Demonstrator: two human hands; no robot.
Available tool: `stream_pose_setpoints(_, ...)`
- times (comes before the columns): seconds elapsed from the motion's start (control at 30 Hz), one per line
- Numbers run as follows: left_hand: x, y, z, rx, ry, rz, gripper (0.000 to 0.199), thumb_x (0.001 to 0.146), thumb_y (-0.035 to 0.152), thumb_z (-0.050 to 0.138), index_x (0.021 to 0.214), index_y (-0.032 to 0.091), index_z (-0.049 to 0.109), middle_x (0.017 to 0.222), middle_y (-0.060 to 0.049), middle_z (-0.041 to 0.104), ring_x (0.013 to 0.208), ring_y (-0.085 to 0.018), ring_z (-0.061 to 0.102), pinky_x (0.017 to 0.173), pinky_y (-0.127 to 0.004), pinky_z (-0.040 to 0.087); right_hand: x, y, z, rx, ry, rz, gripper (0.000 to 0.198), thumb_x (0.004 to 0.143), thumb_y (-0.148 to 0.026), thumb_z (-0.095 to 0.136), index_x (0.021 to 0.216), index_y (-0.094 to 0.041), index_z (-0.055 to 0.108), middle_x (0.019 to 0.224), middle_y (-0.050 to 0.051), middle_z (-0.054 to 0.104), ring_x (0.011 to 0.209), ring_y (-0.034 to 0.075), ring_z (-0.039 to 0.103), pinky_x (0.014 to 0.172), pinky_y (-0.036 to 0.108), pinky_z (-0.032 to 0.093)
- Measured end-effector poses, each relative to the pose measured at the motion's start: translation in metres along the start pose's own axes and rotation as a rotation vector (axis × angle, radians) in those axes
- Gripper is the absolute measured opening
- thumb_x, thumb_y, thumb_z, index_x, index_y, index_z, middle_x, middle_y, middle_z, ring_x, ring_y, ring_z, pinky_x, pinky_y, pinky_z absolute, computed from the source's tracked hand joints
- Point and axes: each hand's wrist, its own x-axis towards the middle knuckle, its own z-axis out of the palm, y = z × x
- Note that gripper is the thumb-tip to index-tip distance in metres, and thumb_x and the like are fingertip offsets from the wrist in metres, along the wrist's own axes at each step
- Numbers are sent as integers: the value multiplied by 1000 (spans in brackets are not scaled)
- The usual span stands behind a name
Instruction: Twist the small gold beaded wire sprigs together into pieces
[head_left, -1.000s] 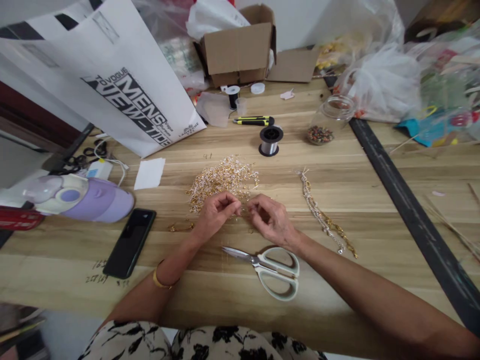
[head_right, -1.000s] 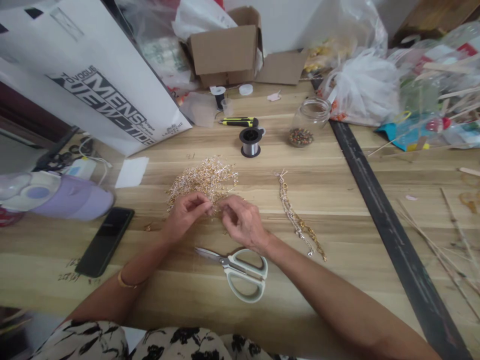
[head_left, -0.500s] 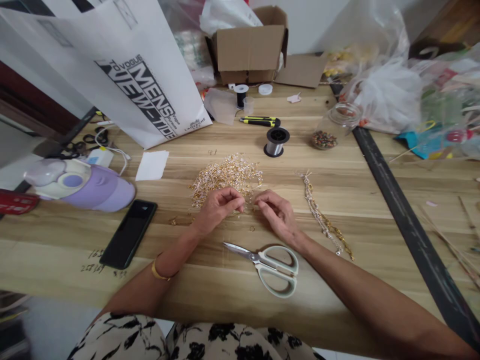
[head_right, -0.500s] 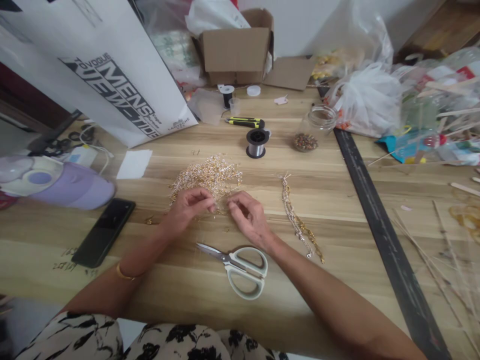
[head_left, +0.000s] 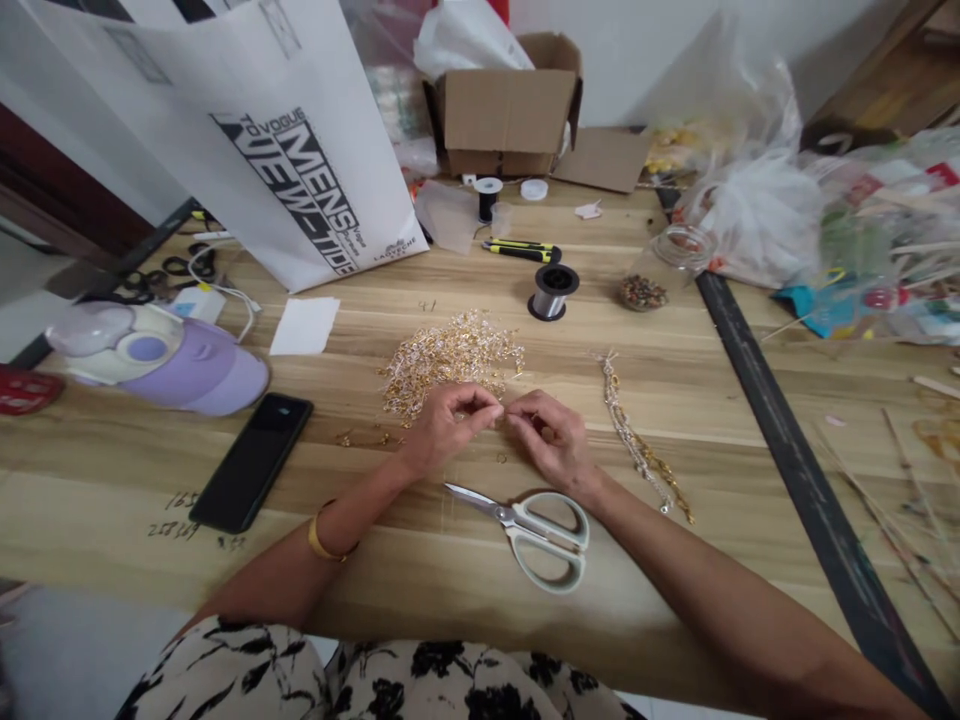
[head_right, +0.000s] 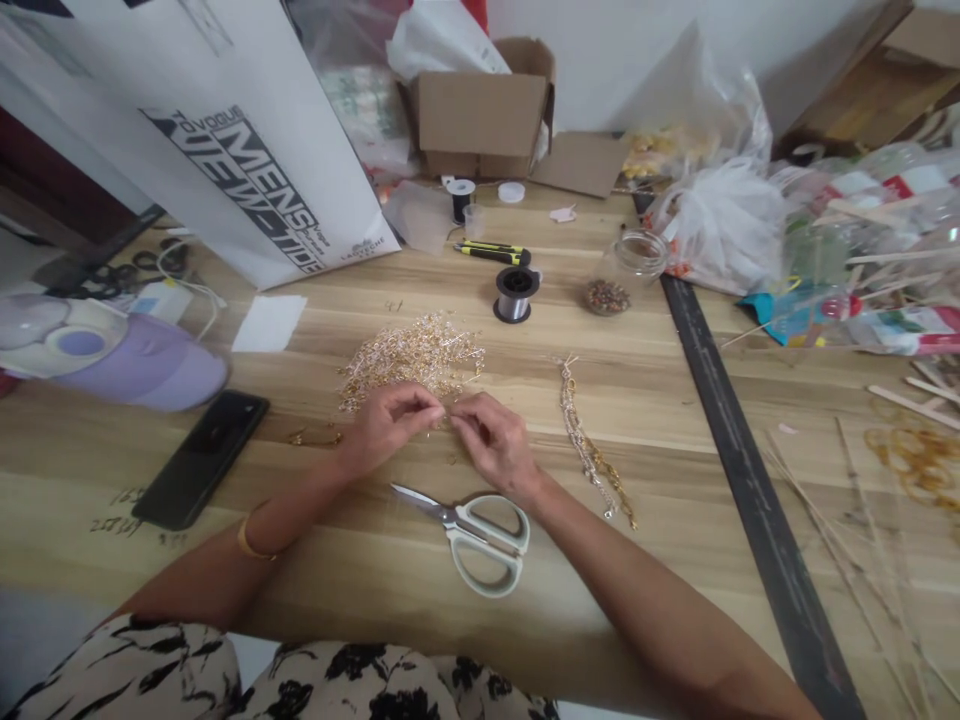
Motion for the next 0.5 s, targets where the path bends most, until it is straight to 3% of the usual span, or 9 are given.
stream_pose_setpoints(0.3,6,0,3,140,3,27,12,79,21,58,71,14,62,67,-1,62,65,-12,56,64,-23,43,2,1,-1,4,36,21,8,87,-22,56,86,-18,63,76,4,60,70,15,55,59,28,44)
stream_pose_setpoints(0.4,9,-3,3,77,24,-8,13,80,23,57,73,13,62,68,-1,61,65,-12,55,64,-23,43,2,0,-1,9,40,67,10,87,-22,56,82,-18,63,73,4,59,67,15,54,58,27,42)
stream_pose_setpoints(0.5,13,-5,3,-89,43,-107,16,81,24,55,85,12,65,75,-3,64,65,-11,56,63,-23,44,4,0,-2,33,90,109,8,86,-22,57,82,-19,64,80,5,60,77,17,56,66,30,45)
